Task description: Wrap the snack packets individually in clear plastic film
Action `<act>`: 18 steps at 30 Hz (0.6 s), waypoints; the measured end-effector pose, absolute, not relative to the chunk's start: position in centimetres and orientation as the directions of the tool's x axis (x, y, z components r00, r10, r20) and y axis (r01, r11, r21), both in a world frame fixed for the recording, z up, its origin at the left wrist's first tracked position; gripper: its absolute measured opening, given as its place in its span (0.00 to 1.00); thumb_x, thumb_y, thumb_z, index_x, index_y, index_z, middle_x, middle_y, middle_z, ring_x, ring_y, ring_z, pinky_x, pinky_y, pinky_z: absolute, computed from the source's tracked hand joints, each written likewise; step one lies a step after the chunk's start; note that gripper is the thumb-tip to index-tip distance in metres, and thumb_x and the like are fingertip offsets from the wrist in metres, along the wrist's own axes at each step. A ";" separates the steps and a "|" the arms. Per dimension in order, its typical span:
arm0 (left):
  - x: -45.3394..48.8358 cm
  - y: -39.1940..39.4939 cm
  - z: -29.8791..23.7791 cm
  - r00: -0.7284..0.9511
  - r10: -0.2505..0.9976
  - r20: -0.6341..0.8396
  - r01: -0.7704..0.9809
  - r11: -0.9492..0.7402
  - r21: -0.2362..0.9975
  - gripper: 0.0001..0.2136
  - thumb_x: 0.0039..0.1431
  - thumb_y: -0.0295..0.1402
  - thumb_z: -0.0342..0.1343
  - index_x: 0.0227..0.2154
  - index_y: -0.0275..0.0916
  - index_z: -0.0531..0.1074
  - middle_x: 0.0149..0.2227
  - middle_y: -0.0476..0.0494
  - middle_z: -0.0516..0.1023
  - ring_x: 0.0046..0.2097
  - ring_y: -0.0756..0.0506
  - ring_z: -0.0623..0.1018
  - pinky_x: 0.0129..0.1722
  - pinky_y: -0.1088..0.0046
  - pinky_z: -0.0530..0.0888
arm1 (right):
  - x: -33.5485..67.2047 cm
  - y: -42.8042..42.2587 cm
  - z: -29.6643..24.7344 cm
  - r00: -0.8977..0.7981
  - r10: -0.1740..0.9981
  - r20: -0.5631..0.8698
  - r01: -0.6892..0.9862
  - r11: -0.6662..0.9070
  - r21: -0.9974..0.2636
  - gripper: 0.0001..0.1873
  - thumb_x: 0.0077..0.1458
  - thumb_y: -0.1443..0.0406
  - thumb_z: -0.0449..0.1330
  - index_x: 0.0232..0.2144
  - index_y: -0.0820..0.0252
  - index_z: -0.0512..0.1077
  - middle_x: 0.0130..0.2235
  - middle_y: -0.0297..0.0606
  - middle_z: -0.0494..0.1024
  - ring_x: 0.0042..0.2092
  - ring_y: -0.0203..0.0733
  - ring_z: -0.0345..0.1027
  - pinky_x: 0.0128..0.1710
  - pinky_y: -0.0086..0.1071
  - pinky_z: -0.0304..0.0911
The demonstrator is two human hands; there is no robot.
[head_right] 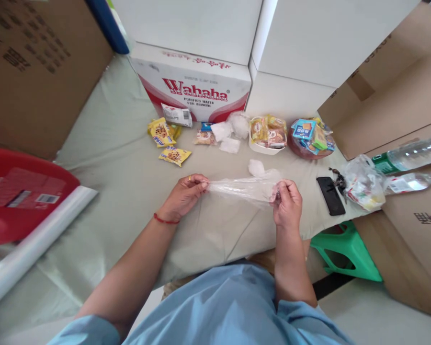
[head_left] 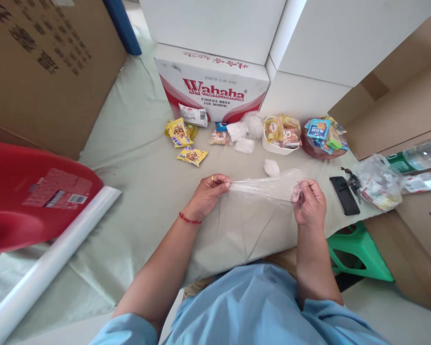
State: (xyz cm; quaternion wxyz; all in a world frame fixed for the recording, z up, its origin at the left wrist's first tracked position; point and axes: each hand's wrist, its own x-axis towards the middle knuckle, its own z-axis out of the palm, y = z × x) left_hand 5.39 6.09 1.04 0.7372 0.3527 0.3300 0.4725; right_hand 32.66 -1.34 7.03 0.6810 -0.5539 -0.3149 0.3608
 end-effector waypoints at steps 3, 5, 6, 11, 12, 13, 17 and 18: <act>5.5 5.7 1.5 0.316 0.944 -0.092 -0.501 0.248 0.829 0.15 0.49 0.42 0.76 0.31 0.41 0.79 0.36 0.48 0.79 0.43 0.47 0.77 0.44 0.71 0.72 | 33.0 -2.0 7.2 0.522 0.852 0.035 -0.128 0.120 -0.984 0.20 0.52 0.52 0.75 0.35 0.56 0.73 0.24 0.26 0.71 0.21 0.28 0.60 0.19 0.22 0.55; 5.8 5.4 2.0 0.332 0.942 -0.048 -0.572 0.242 0.784 0.15 0.54 0.43 0.73 0.32 0.42 0.74 0.44 0.46 0.80 0.54 0.43 0.78 0.50 0.67 0.73 | 32.9 -2.5 7.2 0.476 0.879 -0.018 -0.162 0.068 -0.984 0.20 0.52 0.52 0.75 0.34 0.56 0.73 0.25 0.26 0.71 0.20 0.28 0.59 0.17 0.22 0.53; 5.9 5.2 2.2 0.356 0.934 -0.045 -0.606 0.267 0.749 0.15 0.56 0.43 0.72 0.33 0.42 0.72 0.47 0.46 0.80 0.56 0.42 0.78 0.51 0.66 0.74 | 32.8 -2.7 7.1 0.444 0.894 -0.063 -0.191 0.026 -0.981 0.20 0.52 0.52 0.75 0.34 0.56 0.72 0.25 0.26 0.71 0.20 0.28 0.58 0.15 0.22 0.51; 6.3 5.0 2.2 0.355 0.927 -0.118 -0.621 0.329 0.711 0.20 0.57 0.49 0.70 0.37 0.45 0.66 0.39 0.50 0.81 0.33 0.50 0.76 0.33 0.74 0.71 | 32.2 -2.8 6.6 0.356 0.911 -0.206 -0.284 -0.105 -0.953 0.22 0.48 0.51 0.77 0.31 0.56 0.72 0.25 0.26 0.71 0.21 0.27 0.58 0.15 0.21 0.52; 6.2 5.1 2.0 0.335 0.933 -0.132 -0.604 0.321 0.730 0.20 0.56 0.49 0.70 0.39 0.46 0.67 0.37 0.51 0.80 0.31 0.51 0.74 0.30 0.75 0.69 | 32.2 -2.8 6.6 0.367 0.907 -0.207 -0.284 -0.102 -0.953 0.22 0.47 0.51 0.78 0.31 0.56 0.72 0.25 0.26 0.71 0.22 0.27 0.58 0.16 0.20 0.53; 6.1 5.1 1.9 0.337 0.930 -0.144 -0.579 0.326 0.748 0.21 0.56 0.50 0.70 0.42 0.46 0.68 0.37 0.51 0.80 0.30 0.51 0.73 0.28 0.76 0.67 | 32.2 -2.7 6.5 0.380 0.902 -0.206 -0.281 -0.099 -0.955 0.23 0.46 0.51 0.78 0.31 0.56 0.72 0.25 0.26 0.70 0.22 0.27 0.58 0.17 0.20 0.54; 5.2 5.3 1.8 0.579 0.799 -0.162 -0.363 0.430 0.827 0.37 0.50 0.52 0.74 0.59 0.44 0.68 0.43 0.43 0.84 0.28 0.53 0.72 0.26 0.77 0.62 | 32.8 -2.4 6.5 0.436 0.883 -0.172 -0.249 -0.065 -0.966 0.24 0.45 0.51 0.78 0.30 0.57 0.72 0.24 0.25 0.69 0.22 0.27 0.59 0.18 0.20 0.55; 5.0 5.3 1.8 0.656 0.737 -0.165 -0.285 0.443 0.850 0.39 0.49 0.51 0.75 0.60 0.43 0.69 0.43 0.41 0.84 0.30 0.52 0.74 0.28 0.77 0.64 | 33.0 -2.4 6.6 0.450 0.880 -0.153 -0.235 -0.049 -0.971 0.24 0.45 0.51 0.78 0.30 0.57 0.72 0.24 0.25 0.69 0.22 0.27 0.59 0.18 0.20 0.55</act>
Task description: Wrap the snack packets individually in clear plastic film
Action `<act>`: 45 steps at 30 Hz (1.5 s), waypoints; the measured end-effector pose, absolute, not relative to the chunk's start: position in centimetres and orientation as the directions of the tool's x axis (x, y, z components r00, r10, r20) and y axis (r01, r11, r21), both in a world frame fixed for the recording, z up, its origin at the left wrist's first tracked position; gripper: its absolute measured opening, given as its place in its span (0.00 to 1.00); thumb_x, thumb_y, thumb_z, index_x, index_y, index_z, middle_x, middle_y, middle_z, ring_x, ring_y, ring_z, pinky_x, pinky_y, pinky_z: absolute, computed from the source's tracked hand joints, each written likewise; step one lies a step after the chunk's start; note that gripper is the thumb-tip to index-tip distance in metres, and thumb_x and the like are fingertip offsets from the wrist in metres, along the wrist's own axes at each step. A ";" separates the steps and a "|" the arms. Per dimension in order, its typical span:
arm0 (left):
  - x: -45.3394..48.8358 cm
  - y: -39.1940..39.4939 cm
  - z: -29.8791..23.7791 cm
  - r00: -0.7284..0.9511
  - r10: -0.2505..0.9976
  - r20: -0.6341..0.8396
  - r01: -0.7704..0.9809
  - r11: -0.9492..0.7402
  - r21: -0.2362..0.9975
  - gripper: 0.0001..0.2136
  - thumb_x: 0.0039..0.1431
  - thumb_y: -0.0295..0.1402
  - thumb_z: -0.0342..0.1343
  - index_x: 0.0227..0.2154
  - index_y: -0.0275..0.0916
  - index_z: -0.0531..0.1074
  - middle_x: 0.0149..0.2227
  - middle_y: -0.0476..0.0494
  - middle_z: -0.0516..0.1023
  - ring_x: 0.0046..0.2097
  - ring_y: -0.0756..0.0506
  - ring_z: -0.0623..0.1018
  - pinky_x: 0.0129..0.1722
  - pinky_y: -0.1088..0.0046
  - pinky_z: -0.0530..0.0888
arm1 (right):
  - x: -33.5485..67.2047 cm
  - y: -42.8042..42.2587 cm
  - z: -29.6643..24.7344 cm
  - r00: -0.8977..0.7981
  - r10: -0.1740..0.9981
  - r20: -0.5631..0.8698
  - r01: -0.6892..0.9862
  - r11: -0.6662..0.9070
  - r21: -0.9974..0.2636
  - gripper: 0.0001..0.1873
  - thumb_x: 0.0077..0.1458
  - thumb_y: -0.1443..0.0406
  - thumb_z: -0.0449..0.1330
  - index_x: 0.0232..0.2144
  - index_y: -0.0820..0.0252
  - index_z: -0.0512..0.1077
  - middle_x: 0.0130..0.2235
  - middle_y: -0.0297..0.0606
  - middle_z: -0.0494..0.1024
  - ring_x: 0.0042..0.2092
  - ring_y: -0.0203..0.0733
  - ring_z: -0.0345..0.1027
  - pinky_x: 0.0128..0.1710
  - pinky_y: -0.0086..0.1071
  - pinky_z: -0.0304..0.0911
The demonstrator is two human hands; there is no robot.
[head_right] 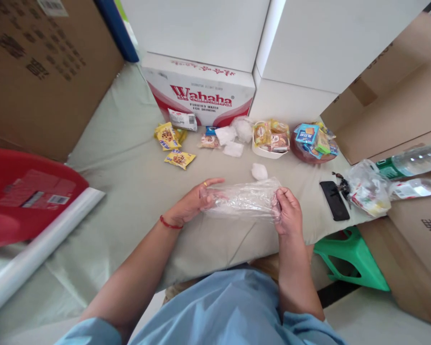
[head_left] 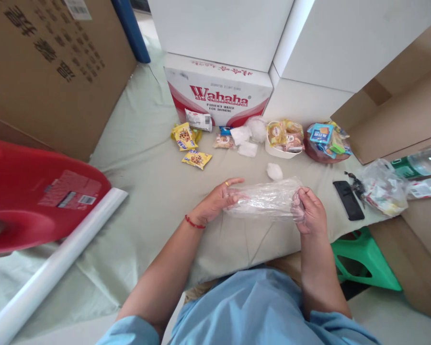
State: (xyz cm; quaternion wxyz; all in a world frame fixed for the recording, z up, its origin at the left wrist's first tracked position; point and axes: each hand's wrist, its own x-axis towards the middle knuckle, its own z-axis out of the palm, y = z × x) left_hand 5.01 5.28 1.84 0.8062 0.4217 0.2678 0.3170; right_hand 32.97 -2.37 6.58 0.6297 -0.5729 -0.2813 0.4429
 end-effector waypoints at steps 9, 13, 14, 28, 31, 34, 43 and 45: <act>4.4 6.3 1.2 0.460 0.881 -0.108 -0.245 0.243 0.938 0.14 0.40 0.34 0.75 0.28 0.39 0.76 0.28 0.53 0.73 0.31 0.52 0.69 0.34 0.76 0.68 | 35.7 -4.2 9.5 0.538 0.808 0.240 -0.046 0.313 -0.949 0.14 0.50 0.53 0.77 0.31 0.50 0.79 0.23 0.27 0.67 0.21 0.30 0.54 0.20 0.26 0.56; 4.6 7.1 0.8 0.070 0.996 -0.055 -0.338 0.075 0.938 0.14 0.41 0.32 0.71 0.22 0.40 0.67 0.25 0.54 0.67 0.30 0.53 0.66 0.33 0.76 0.67 | 37.4 -6.8 11.2 0.001 0.914 0.406 0.063 0.405 -0.912 0.05 0.56 0.54 0.72 0.30 0.42 0.84 0.23 0.34 0.70 0.25 0.40 0.65 0.24 0.36 0.64; 4.7 7.2 0.7 0.019 0.997 -0.072 -0.354 0.074 0.932 0.15 0.41 0.32 0.71 0.24 0.40 0.67 0.26 0.55 0.67 0.29 0.53 0.67 0.32 0.76 0.67 | 37.6 -7.3 11.4 -0.189 0.912 0.363 0.146 0.392 -0.908 0.04 0.60 0.55 0.69 0.35 0.41 0.85 0.26 0.36 0.74 0.27 0.42 0.68 0.26 0.38 0.67; 6.7 4.6 0.7 0.276 0.950 -0.145 0.206 0.089 0.975 0.27 0.64 0.61 0.54 0.25 0.41 0.75 0.18 0.51 0.70 0.22 0.48 0.70 0.27 0.70 0.64 | 29.5 -8.0 5.9 -0.503 0.813 0.291 0.527 0.556 -0.643 0.19 0.69 0.71 0.54 0.50 0.45 0.81 0.38 0.37 0.76 0.39 0.40 0.67 0.38 0.34 0.66; 7.1 4.8 0.1 0.195 0.957 -0.212 0.122 0.191 0.974 0.25 0.64 0.60 0.54 0.32 0.41 0.76 0.25 0.47 0.79 0.22 0.49 0.72 0.25 0.70 0.64 | 28.5 -8.1 6.1 -0.512 0.796 0.323 0.462 0.572 -0.678 0.20 0.70 0.71 0.54 0.51 0.43 0.80 0.38 0.37 0.75 0.38 0.40 0.66 0.38 0.35 0.66; 7.1 5.2 0.1 0.183 0.927 -0.328 -0.035 0.339 0.940 0.23 0.64 0.58 0.57 0.42 0.41 0.74 0.35 0.44 0.84 0.21 0.51 0.72 0.21 0.72 0.60 | 28.0 -8.5 5.9 -0.559 0.766 0.318 0.387 0.580 -0.717 0.20 0.70 0.71 0.54 0.50 0.41 0.80 0.38 0.37 0.75 0.38 0.40 0.67 0.39 0.36 0.66; 6.4 5.6 1.2 0.230 0.924 -0.306 -0.233 0.358 0.904 0.15 0.54 0.46 0.66 0.33 0.38 0.76 0.31 0.45 0.83 0.20 0.55 0.65 0.22 0.74 0.59 | 28.8 -8.3 5.9 -0.726 0.678 0.116 0.365 0.522 -0.771 0.16 0.67 0.72 0.55 0.47 0.53 0.81 0.44 0.43 0.77 0.46 0.44 0.69 0.46 0.39 0.69; 6.3 5.5 1.3 0.228 0.927 -0.297 -0.276 0.355 0.893 0.16 0.54 0.46 0.67 0.35 0.38 0.77 0.32 0.44 0.83 0.21 0.55 0.65 0.23 0.74 0.60 | 29.6 -7.7 6.7 -0.715 0.695 0.070 0.367 0.458 -0.810 0.15 0.68 0.69 0.56 0.49 0.54 0.80 0.51 0.46 0.78 0.51 0.47 0.71 0.52 0.43 0.69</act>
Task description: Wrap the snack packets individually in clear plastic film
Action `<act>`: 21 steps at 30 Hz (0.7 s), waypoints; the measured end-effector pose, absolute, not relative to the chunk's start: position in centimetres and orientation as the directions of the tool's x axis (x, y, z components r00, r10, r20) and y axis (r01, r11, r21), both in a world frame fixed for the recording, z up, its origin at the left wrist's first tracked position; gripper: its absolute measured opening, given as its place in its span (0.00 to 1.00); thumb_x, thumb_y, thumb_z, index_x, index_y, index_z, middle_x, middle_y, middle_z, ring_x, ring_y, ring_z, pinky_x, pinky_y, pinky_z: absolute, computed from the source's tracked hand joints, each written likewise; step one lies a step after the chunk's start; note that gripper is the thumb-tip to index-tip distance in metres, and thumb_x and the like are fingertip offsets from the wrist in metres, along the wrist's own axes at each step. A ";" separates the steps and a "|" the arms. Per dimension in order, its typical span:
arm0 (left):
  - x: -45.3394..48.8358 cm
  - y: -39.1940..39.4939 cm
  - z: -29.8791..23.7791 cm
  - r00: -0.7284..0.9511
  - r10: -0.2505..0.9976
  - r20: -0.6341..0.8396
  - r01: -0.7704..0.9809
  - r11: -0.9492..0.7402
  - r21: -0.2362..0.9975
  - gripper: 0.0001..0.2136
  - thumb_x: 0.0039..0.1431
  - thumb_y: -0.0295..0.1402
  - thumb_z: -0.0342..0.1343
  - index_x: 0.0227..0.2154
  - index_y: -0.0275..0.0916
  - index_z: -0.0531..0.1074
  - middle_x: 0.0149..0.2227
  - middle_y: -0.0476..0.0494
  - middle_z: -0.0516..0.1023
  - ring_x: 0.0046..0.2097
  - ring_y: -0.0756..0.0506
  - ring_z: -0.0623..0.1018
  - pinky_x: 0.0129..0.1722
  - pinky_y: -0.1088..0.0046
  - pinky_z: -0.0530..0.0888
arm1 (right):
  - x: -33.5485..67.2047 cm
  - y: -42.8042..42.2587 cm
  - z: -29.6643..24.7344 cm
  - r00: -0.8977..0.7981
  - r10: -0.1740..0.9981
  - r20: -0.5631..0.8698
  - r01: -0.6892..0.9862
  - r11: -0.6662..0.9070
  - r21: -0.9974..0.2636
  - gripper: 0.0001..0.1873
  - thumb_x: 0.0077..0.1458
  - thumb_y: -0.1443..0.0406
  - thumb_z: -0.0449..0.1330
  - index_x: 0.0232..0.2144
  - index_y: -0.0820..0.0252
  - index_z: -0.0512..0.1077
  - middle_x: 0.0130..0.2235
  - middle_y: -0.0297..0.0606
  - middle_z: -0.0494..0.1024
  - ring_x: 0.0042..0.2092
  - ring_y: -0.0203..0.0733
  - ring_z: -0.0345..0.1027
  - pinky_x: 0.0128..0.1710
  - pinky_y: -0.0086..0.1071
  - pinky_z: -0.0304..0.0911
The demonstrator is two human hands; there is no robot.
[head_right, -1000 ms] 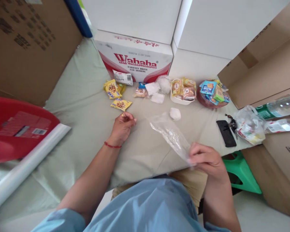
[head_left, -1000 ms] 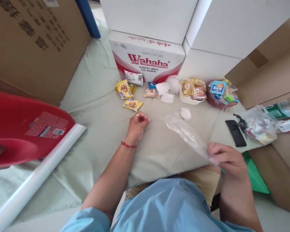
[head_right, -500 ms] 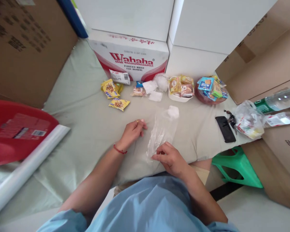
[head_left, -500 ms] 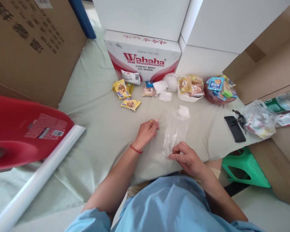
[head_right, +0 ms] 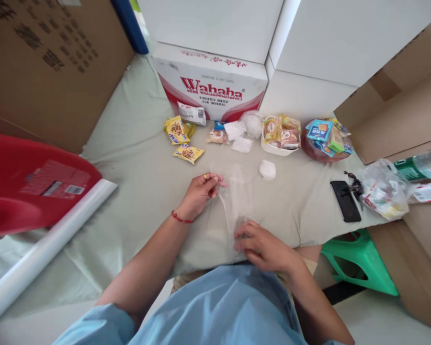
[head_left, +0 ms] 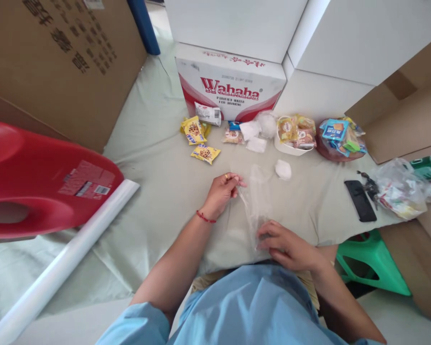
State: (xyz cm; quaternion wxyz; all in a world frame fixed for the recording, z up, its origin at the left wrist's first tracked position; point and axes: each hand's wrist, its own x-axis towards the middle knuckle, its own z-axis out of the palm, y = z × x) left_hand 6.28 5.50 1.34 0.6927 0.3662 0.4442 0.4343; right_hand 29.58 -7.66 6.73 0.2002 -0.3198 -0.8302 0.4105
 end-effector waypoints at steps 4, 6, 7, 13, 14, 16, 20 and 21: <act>6.6 5.2 1.3 0.250 0.941 -0.227 -0.315 0.301 0.900 0.15 0.52 0.44 0.70 0.36 0.38 0.78 0.33 0.44 0.84 0.27 0.52 0.72 0.30 0.74 0.66 | 29.6 -5.4 6.9 -0.313 0.949 0.035 0.452 0.181 -0.874 0.14 0.73 0.59 0.52 0.44 0.54 0.78 0.43 0.41 0.80 0.44 0.43 0.74 0.47 0.38 0.69; 6.8 4.9 1.1 0.256 0.950 -0.180 -0.338 0.263 0.904 0.15 0.49 0.41 0.72 0.35 0.39 0.79 0.34 0.46 0.83 0.34 0.50 0.77 0.36 0.73 0.70 | 28.6 -3.8 5.7 0.014 0.997 0.070 0.511 0.053 -0.858 0.18 0.73 0.52 0.53 0.41 0.54 0.76 0.39 0.40 0.78 0.41 0.44 0.72 0.43 0.38 0.69; 6.9 4.8 1.0 0.258 0.953 -0.157 -0.349 0.244 0.905 0.15 0.48 0.40 0.73 0.35 0.39 0.79 0.34 0.46 0.83 0.37 0.48 0.79 0.39 0.72 0.71 | 28.0 -2.9 4.9 0.128 0.986 0.107 0.548 0.020 -0.836 0.19 0.70 0.48 0.56 0.41 0.55 0.76 0.40 0.41 0.77 0.42 0.46 0.72 0.44 0.39 0.69; 6.8 4.5 0.7 0.227 0.968 -0.109 -0.379 0.190 0.906 0.10 0.52 0.38 0.69 0.33 0.39 0.79 0.33 0.48 0.80 0.39 0.48 0.77 0.47 0.70 0.73 | 26.8 -0.2 0.5 0.225 0.952 0.210 0.715 -0.014 -0.699 0.20 0.60 0.47 0.63 0.43 0.55 0.79 0.45 0.47 0.74 0.50 0.54 0.67 0.57 0.53 0.65; 6.8 4.6 0.7 0.216 0.968 -0.126 -0.409 0.206 0.889 0.10 0.53 0.38 0.69 0.34 0.40 0.79 0.33 0.49 0.79 0.39 0.48 0.78 0.47 0.70 0.73 | 27.2 -0.3 0.3 0.231 0.951 0.206 0.695 -0.013 -0.719 0.17 0.62 0.50 0.61 0.40 0.54 0.79 0.44 0.46 0.74 0.50 0.53 0.68 0.56 0.52 0.65; 6.8 4.7 0.8 0.191 0.965 -0.179 -0.478 0.250 0.842 0.11 0.53 0.40 0.69 0.35 0.41 0.77 0.32 0.50 0.77 0.40 0.48 0.79 0.46 0.69 0.75 | 28.2 -0.9 0.6 0.261 0.946 0.191 0.609 -0.008 -0.793 0.14 0.64 0.52 0.59 0.37 0.54 0.78 0.43 0.43 0.74 0.48 0.50 0.69 0.53 0.47 0.67; 6.9 5.1 0.9 0.071 0.960 -0.271 -0.530 0.266 0.806 0.14 0.54 0.41 0.69 0.37 0.42 0.73 0.29 0.55 0.72 0.36 0.50 0.79 0.40 0.71 0.76 | 29.4 -1.9 1.7 0.323 0.942 0.087 0.352 -0.034 -0.935 0.15 0.65 0.50 0.59 0.37 0.54 0.71 0.38 0.37 0.74 0.41 0.44 0.70 0.46 0.39 0.68; 7.1 5.0 1.0 0.047 0.962 -0.270 -0.529 0.253 0.810 0.14 0.55 0.42 0.69 0.37 0.42 0.73 0.29 0.55 0.72 0.34 0.51 0.78 0.39 0.72 0.76 | 29.3 -1.9 1.9 0.327 0.942 0.069 0.333 -0.047 -0.942 0.16 0.65 0.49 0.58 0.38 0.54 0.71 0.38 0.37 0.75 0.41 0.44 0.71 0.46 0.39 0.69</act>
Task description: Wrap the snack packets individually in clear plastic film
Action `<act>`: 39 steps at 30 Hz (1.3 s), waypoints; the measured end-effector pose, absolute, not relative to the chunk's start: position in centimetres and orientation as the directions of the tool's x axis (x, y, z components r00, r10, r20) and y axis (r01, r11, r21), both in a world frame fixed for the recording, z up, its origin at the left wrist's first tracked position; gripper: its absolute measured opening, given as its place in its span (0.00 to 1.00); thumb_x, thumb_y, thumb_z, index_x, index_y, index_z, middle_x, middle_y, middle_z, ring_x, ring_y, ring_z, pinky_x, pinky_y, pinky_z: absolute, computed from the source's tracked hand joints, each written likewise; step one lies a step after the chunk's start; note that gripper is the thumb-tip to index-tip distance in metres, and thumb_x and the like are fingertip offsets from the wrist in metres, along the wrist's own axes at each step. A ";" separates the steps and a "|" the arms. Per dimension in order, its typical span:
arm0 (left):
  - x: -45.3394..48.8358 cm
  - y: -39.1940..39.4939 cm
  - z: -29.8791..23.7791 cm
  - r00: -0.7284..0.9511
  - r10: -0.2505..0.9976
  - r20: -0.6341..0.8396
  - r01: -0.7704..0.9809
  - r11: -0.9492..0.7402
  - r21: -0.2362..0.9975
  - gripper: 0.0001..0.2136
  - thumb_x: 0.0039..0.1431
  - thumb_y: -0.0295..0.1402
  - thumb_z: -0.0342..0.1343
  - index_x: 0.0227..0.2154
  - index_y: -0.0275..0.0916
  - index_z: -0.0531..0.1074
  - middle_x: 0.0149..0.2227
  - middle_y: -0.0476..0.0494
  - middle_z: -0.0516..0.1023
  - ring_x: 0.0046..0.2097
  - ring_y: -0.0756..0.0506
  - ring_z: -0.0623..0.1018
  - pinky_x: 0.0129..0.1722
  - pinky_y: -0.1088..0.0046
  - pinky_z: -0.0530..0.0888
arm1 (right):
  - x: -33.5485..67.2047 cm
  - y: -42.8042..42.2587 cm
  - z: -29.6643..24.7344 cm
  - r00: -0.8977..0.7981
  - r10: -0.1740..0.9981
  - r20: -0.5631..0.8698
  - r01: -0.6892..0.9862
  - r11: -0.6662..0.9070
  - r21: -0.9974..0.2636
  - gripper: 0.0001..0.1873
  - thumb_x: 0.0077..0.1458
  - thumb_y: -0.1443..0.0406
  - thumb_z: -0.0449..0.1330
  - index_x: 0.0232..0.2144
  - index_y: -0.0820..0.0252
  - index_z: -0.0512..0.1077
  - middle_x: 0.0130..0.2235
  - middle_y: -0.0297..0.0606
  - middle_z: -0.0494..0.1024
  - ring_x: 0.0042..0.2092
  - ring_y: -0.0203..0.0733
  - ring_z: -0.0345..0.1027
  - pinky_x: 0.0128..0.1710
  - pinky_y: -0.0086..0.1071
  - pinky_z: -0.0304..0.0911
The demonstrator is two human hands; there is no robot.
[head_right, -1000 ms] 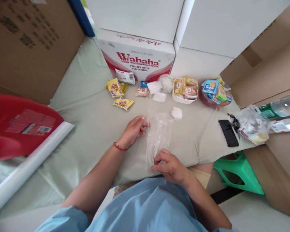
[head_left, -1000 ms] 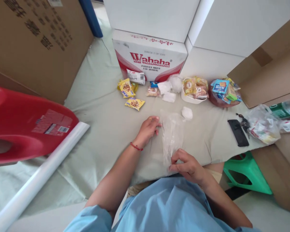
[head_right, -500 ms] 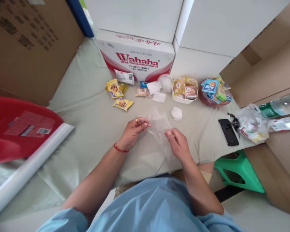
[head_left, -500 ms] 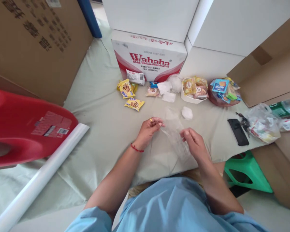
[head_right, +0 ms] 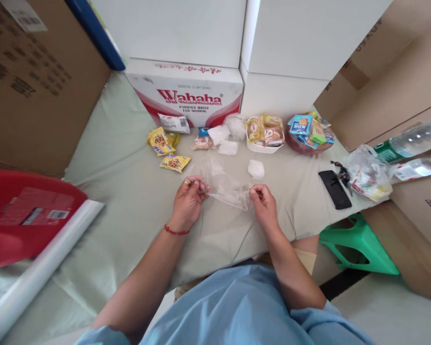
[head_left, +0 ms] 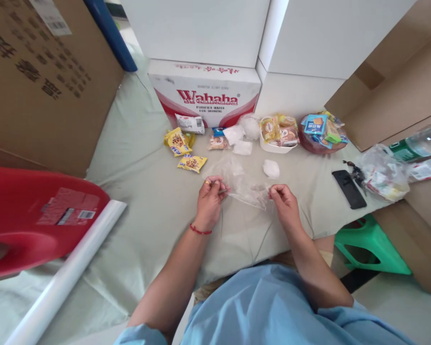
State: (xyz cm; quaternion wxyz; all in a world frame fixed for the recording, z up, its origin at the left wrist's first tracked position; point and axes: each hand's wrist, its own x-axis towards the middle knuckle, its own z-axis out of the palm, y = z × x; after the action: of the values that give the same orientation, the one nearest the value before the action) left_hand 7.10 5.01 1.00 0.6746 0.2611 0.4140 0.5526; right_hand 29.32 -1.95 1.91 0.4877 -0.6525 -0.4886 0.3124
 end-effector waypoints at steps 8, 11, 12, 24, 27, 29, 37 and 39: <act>9.2 2.0 3.9 0.139 0.981 -0.134 -0.571 0.190 0.799 0.15 0.58 0.44 0.70 0.37 0.41 0.72 0.27 0.54 0.71 0.32 0.52 0.75 0.37 0.74 0.74 | 26.7 -0.2 2.2 0.039 0.998 0.051 0.386 0.032 -0.922 0.21 0.54 0.45 0.69 0.40 0.52 0.78 0.48 0.43 0.77 0.56 0.51 0.70 0.59 0.48 0.64; 8.4 1.5 4.5 0.012 0.986 -0.166 -0.624 0.137 0.769 0.16 0.57 0.43 0.70 0.37 0.43 0.70 0.26 0.56 0.69 0.28 0.53 0.72 0.33 0.76 0.73 | 26.7 -0.2 3.3 0.002 0.998 0.061 0.202 0.060 -0.978 0.19 0.58 0.45 0.67 0.32 0.53 0.76 0.44 0.39 0.77 0.53 0.47 0.72 0.60 0.46 0.64; 7.8 1.5 4.6 -0.056 0.981 -0.184 -0.628 0.109 0.770 0.16 0.57 0.42 0.70 0.37 0.43 0.69 0.25 0.57 0.68 0.27 0.53 0.71 0.31 0.77 0.72 | 26.9 -0.3 3.7 0.010 0.999 0.040 0.116 0.038 -0.993 0.19 0.58 0.45 0.67 0.32 0.53 0.75 0.44 0.39 0.78 0.51 0.46 0.72 0.58 0.44 0.65; 6.6 0.2 4.9 -0.299 0.936 -0.185 -0.465 0.026 0.885 0.17 0.61 0.48 0.64 0.40 0.44 0.66 0.26 0.58 0.69 0.21 0.55 0.67 0.19 0.80 0.63 | 25.1 -0.1 4.8 -0.169 0.980 -0.105 0.178 -0.074 -0.981 0.27 0.55 0.42 0.67 0.46 0.54 0.79 0.47 0.43 0.81 0.48 0.48 0.74 0.44 0.38 0.72; 5.8 0.5 4.6 -0.333 0.929 -0.164 -0.430 0.006 0.903 0.15 0.59 0.44 0.65 0.39 0.43 0.67 0.24 0.58 0.68 0.21 0.55 0.65 0.19 0.81 0.62 | 28.5 2.3 3.9 0.256 0.956 0.143 0.511 -0.008 -0.859 0.22 0.62 0.47 0.60 0.48 0.55 0.79 0.50 0.47 0.79 0.51 0.51 0.72 0.47 0.42 0.71; 4.7 0.6 4.3 -0.358 0.914 -0.189 -0.414 0.025 0.910 0.14 0.58 0.41 0.65 0.39 0.42 0.67 0.24 0.58 0.68 0.21 0.55 0.65 0.19 0.81 0.60 | 32.9 4.2 3.1 0.481 0.816 0.320 0.707 -0.145 -0.692 0.26 0.60 0.51 0.62 0.55 0.58 0.76 0.59 0.52 0.72 0.57 0.55 0.68 0.54 0.46 0.68; 3.3 -0.9 2.0 -0.265 0.910 -0.320 -0.427 0.187 0.885 0.15 0.57 0.44 0.66 0.39 0.42 0.68 0.23 0.58 0.69 0.20 0.55 0.64 0.19 0.80 0.58 | 39.6 6.6 1.5 0.318 0.898 0.306 0.838 -0.115 -0.533 0.20 0.64 0.54 0.56 0.48 0.58 0.80 0.50 0.49 0.72 0.45 0.51 0.69 0.52 0.46 0.68; 3.5 -1.1 1.7 -0.257 0.907 -0.333 -0.421 0.205 0.884 0.14 0.58 0.43 0.65 0.38 0.42 0.69 0.24 0.58 0.69 0.20 0.55 0.65 0.19 0.79 0.59 | 37.4 7.9 3.3 0.202 0.879 0.433 0.882 0.030 -0.471 0.20 0.65 0.54 0.56 0.50 0.57 0.80 0.54 0.50 0.69 0.52 0.55 0.67 0.56 0.49 0.64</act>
State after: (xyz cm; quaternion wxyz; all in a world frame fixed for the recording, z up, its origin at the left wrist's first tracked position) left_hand 3.46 -1.08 1.70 0.5651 0.2285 0.5322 0.5876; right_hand 37.41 7.93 3.33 0.3402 -0.6965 -0.6318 -0.0022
